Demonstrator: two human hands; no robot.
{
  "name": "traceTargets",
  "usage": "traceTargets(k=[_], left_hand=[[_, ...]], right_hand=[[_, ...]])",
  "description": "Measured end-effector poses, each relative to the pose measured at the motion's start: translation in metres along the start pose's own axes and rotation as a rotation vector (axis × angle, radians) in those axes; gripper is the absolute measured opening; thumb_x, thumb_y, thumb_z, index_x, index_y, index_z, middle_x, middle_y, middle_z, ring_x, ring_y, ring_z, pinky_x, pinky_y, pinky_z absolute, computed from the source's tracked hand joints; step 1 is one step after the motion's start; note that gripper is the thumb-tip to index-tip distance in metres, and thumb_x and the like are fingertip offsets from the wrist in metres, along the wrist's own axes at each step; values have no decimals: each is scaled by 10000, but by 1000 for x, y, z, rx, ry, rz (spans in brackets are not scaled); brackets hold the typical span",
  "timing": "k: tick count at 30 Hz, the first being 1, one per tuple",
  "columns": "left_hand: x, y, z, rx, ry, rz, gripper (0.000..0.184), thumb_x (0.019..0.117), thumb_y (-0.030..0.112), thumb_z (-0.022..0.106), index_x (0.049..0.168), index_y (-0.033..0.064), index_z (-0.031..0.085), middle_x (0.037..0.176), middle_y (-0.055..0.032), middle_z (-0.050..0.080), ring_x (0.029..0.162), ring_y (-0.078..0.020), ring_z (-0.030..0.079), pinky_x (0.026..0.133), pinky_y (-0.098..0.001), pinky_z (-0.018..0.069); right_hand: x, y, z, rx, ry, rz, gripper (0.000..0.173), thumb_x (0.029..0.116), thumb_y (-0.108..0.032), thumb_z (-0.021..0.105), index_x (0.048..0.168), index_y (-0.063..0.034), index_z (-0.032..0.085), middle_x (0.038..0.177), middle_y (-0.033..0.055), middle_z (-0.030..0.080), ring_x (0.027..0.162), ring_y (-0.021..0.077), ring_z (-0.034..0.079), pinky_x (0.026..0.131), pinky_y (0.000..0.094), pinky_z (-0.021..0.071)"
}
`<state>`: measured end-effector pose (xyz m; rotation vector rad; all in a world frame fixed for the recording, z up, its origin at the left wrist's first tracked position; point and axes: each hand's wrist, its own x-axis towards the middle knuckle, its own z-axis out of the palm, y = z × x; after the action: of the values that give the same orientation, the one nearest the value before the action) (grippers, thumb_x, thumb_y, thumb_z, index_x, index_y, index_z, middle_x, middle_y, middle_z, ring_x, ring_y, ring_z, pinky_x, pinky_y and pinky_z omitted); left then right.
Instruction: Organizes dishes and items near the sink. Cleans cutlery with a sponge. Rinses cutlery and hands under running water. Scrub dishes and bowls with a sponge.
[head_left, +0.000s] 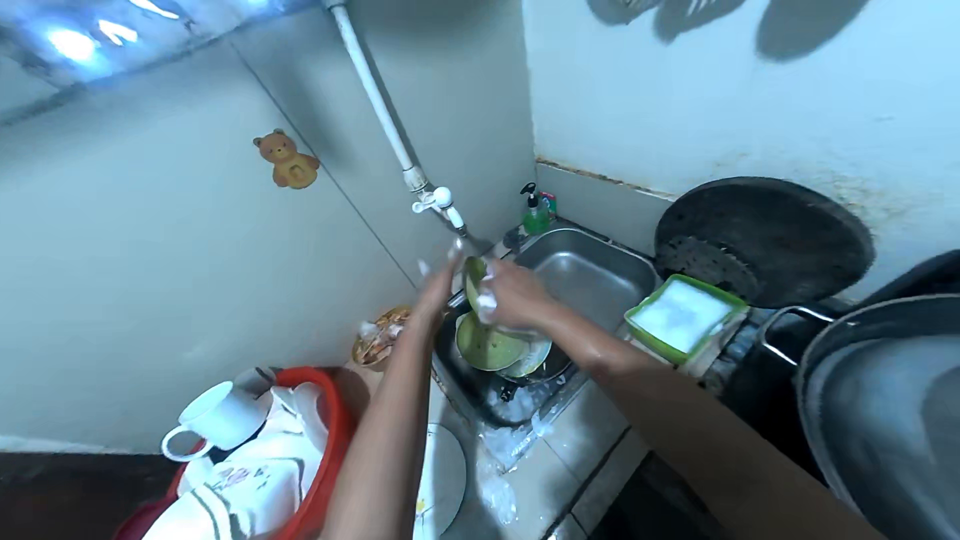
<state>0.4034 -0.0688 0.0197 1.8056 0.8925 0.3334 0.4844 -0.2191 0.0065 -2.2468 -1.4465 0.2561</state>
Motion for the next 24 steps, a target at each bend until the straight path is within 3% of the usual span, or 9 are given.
traceTargets(k=[1,3,5,8,11,16,20,22,24], left_hand=[[-12,-23,13,-63,-49,-84,840,963,678,545,1519,61,417,1308,-227,624,1122,-364,649,905,-578,557],[-34,-62,33,-178,-30,-207,496,1050,447,540,1300,22,595,1018,-161,665,820,-251,641,709,-445,557],[-51,-95,39,-318,39,-320,304,1062,259,510,1185,-7,590,843,-121,599,605,-183,551,536,-347,500],[-81,-134,33,-584,124,-448,225,1048,167,499,1145,-32,541,742,-143,594,465,-176,531,413,-312,488],[-110,-157,25,-788,166,-506,281,1038,131,475,1261,-37,504,931,-226,633,635,-273,644,545,-405,587],[-135,-150,21,-967,115,-505,332,1054,182,455,1321,-10,503,1080,-264,661,840,-367,711,659,-491,621],[-146,-140,22,-968,-4,-458,285,1036,101,411,1267,-41,498,1014,-263,673,806,-361,711,652,-491,617],[-148,-143,27,-969,-76,-437,276,1014,46,392,1250,-55,495,1015,-258,673,824,-353,711,682,-491,618],[-149,-147,33,-986,-148,-406,289,1002,15,367,1259,-58,477,1044,-253,666,864,-348,707,739,-498,616]], right_hand=[[-10,-6,9,-28,2,-38,385,878,-362,771,1171,-114,749,1406,188,567,1298,404,532,998,631,478],[-30,-11,22,7,-15,-22,380,891,-324,773,1205,-113,737,1391,179,569,1293,394,529,1002,613,473],[-48,6,24,73,76,151,431,859,-350,796,1197,-95,713,1359,217,569,1272,416,545,964,618,501],[-79,74,7,145,423,600,682,807,-325,833,1371,-24,595,1467,347,439,1332,528,473,1003,690,466],[-111,149,6,171,777,965,786,754,-188,868,1421,25,511,1500,421,333,1325,606,431,1013,695,456],[-133,190,37,231,754,1185,740,803,-110,806,1435,48,455,1531,414,300,1271,587,509,972,651,513],[-124,131,30,381,935,832,729,851,-84,749,1465,71,388,1502,402,349,1287,559,501,1010,654,478],[-105,88,45,580,871,610,684,940,-86,678,1500,76,321,1438,351,463,1279,446,546,1055,575,477],[-84,42,78,787,701,486,612,1022,-107,579,1528,28,264,1384,263,550,1214,306,623,1014,486,536]])
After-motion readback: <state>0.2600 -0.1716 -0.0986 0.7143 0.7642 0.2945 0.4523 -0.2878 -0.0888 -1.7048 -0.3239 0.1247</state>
